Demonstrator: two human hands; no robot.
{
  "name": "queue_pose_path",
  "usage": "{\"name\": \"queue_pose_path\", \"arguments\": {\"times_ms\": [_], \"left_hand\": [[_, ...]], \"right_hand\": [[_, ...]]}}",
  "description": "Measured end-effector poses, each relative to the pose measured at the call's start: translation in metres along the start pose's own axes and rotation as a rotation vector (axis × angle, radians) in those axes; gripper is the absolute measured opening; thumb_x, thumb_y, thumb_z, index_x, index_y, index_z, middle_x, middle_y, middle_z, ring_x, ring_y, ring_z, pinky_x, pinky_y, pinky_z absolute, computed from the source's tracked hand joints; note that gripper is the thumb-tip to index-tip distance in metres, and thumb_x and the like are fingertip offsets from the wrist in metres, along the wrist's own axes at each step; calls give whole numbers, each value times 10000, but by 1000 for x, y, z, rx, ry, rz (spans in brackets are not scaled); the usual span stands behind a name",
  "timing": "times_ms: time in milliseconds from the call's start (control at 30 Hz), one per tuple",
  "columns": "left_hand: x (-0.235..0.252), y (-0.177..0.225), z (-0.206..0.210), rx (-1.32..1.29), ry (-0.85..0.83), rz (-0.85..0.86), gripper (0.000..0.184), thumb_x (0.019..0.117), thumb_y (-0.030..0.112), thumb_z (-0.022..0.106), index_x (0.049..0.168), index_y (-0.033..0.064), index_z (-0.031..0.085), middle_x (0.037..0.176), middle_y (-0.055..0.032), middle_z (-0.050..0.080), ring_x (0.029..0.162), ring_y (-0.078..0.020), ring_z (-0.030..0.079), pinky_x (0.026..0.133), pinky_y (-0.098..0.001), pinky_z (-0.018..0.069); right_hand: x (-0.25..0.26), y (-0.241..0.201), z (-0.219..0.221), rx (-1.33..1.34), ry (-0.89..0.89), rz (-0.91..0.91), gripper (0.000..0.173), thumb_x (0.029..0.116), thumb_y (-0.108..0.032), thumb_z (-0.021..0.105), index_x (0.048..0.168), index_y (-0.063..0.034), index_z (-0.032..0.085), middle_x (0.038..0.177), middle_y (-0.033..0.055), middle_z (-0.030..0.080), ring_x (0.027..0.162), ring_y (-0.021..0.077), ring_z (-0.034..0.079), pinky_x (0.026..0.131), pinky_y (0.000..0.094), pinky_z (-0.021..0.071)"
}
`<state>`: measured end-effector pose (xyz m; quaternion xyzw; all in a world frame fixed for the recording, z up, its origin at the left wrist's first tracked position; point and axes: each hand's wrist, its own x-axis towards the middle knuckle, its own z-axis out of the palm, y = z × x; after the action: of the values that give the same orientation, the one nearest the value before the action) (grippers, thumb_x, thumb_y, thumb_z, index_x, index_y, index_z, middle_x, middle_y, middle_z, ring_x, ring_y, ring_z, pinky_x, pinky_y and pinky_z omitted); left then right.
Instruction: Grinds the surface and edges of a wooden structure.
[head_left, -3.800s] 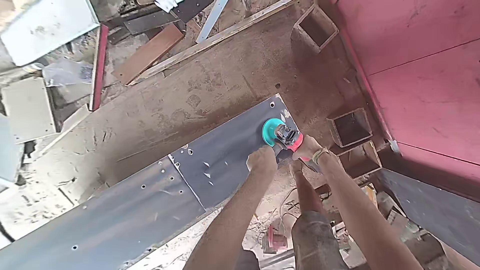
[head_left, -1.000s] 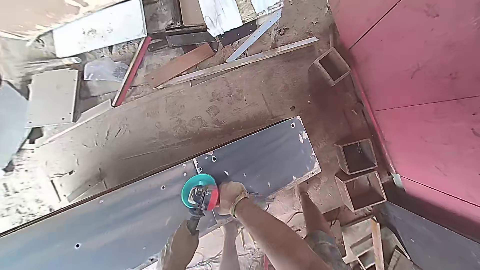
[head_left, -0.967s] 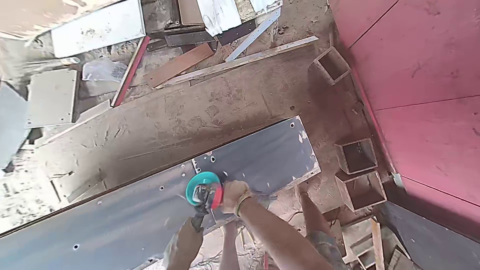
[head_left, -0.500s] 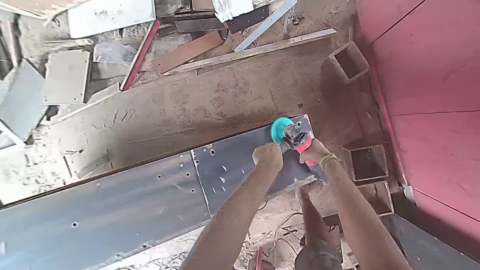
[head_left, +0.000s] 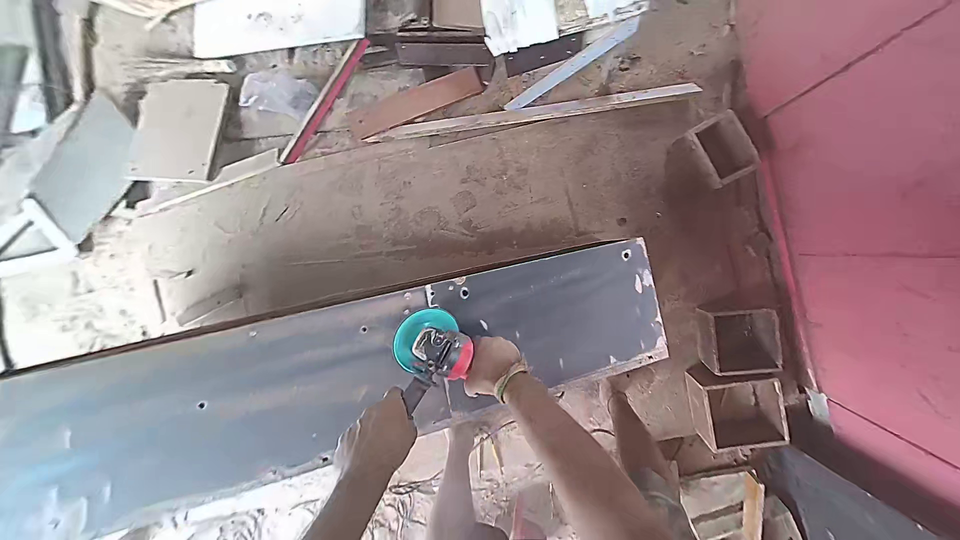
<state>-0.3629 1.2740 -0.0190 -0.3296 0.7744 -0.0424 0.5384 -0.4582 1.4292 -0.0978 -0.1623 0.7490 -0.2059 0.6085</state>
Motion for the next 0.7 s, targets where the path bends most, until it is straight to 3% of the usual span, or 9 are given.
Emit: {"name": "queue_pose_path", "arguments": {"times_ms": [67, 167, 267, 367, 500, 600, 700], "left_hand": [[8, -16, 19, -72, 14, -16, 409, 901, 291, 693, 1270, 124, 632, 1148, -172, 733, 1078, -378, 715, 854, -621, 568], [7, 15, 22, -112, -7, 57, 439, 939, 327, 662, 1330, 131, 620, 1225, -180, 710, 1126, -400, 692, 893, -649, 551], [-11, 102, -4, -82, -47, 220, 435, 947, 301, 632, 1362, 169, 615, 1241, -165, 705, 1094, -400, 697, 846, -657, 557], [-30, 205, -41, -66, -48, 417, 389, 879, 209, 698, 1257, 132, 651, 1195, -154, 713, 1058, -391, 701, 785, -639, 566], [-52, 300, -89, -72, -18, 555, 250, 943, 118, 648, 1171, 25, 693, 1191, -200, 704, 1093, -399, 685, 792, -605, 569], [-62, 299, -109, -30, -11, 524, 258, 981, 118, 595, 1195, -1, 677, 1214, -230, 685, 1127, -413, 668, 818, -593, 568], [-65, 243, -114, 27, -14, 459, 247, 948, 143, 647, 1145, 2, 692, 1168, -234, 697, 1079, -425, 681, 790, -614, 565]], "right_hand": [[-3, -12, 6, -32, -4, -3, 569, 744, -358, 799, 1221, -79, 662, 1156, 160, 726, 1078, 351, 713, 860, 617, 580], [-27, 7, -12, -27, 0, 101, 669, 781, -392, 797, 1341, -77, 608, 1238, 190, 701, 1134, 376, 693, 905, 631, 571], [-54, 72, -50, -1, 141, 238, 631, 752, -398, 823, 1278, -86, 670, 1195, 173, 727, 1113, 371, 703, 914, 634, 565], [-64, 163, -91, 111, 314, 419, 669, 608, -324, 934, 1172, -43, 705, 1118, 197, 736, 1079, 394, 704, 922, 650, 556], [-60, 256, -132, 312, 467, 476, 856, 552, -177, 990, 1285, 53, 611, 1190, 273, 689, 1146, 425, 666, 993, 637, 521], [-49, 260, -121, 497, 510, 317, 908, 492, -67, 964, 1309, 37, 582, 1174, 242, 692, 1109, 372, 683, 969, 585, 558], [-36, 211, -106, 485, 397, 193, 849, 490, -66, 962, 1263, 22, 623, 1148, 220, 702, 1092, 353, 684, 961, 576, 560]]}}
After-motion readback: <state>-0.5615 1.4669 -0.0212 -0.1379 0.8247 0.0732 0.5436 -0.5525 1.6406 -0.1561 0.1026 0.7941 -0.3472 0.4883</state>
